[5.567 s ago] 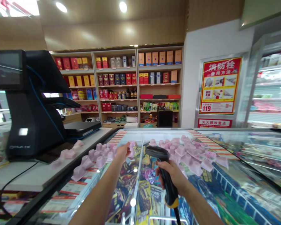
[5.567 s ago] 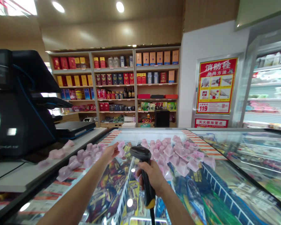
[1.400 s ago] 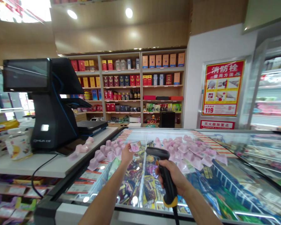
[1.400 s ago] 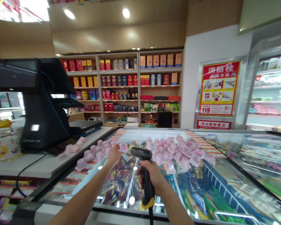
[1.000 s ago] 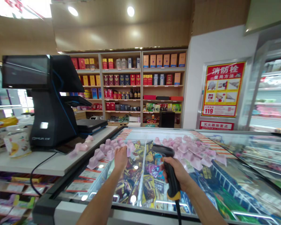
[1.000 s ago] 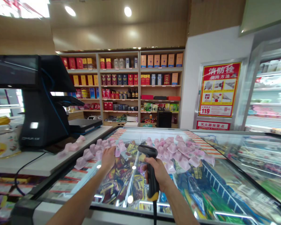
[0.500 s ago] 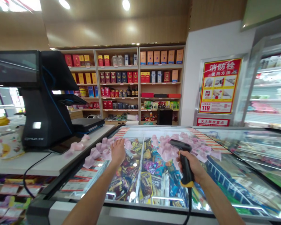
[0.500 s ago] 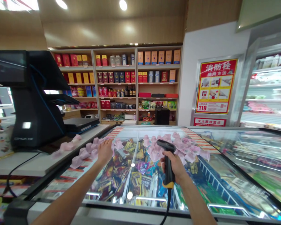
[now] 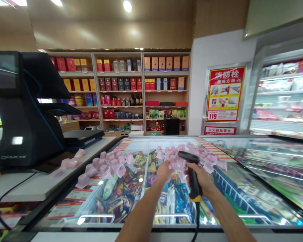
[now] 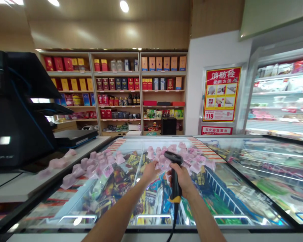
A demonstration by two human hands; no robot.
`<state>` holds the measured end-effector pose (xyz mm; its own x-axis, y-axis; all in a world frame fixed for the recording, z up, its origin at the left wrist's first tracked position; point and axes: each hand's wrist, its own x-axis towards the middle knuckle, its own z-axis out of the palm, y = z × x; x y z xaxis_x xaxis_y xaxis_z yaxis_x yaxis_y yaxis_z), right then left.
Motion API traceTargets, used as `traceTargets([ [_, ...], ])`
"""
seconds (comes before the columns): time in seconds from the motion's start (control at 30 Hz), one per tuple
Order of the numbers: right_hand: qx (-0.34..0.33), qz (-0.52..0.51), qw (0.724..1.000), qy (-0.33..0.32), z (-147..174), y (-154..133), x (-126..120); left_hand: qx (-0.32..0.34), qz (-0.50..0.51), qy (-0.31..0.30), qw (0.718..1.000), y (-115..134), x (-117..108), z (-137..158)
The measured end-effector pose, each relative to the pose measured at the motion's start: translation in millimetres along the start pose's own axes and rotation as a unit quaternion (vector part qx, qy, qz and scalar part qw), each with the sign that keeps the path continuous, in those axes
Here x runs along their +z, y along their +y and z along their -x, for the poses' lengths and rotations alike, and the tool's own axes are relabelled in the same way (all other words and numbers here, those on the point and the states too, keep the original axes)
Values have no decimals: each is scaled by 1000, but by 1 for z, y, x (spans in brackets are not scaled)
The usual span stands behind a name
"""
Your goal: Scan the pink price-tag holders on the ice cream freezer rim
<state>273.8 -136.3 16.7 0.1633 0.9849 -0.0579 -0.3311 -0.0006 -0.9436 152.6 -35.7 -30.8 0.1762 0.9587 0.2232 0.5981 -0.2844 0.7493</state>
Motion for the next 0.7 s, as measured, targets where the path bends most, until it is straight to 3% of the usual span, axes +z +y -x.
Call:
traceTargets([
  [0.17, -19, 32, 999, -21, 1, 3, 14, -100, 144, 0, 985, -9, -23, -10],
  [0.43, 3, 66, 991, -117, 27, 18, 63, -206, 384, 65, 898, -40, -109, -16],
  [0.57, 6, 63, 985, -159, 38, 25, 79, -225, 443, 87, 863, -55, -126, -10],
  [0.7, 24, 79, 982, -167, 43, 26, 85, -233, 458, 95, 853, -66, -131, -5],
])
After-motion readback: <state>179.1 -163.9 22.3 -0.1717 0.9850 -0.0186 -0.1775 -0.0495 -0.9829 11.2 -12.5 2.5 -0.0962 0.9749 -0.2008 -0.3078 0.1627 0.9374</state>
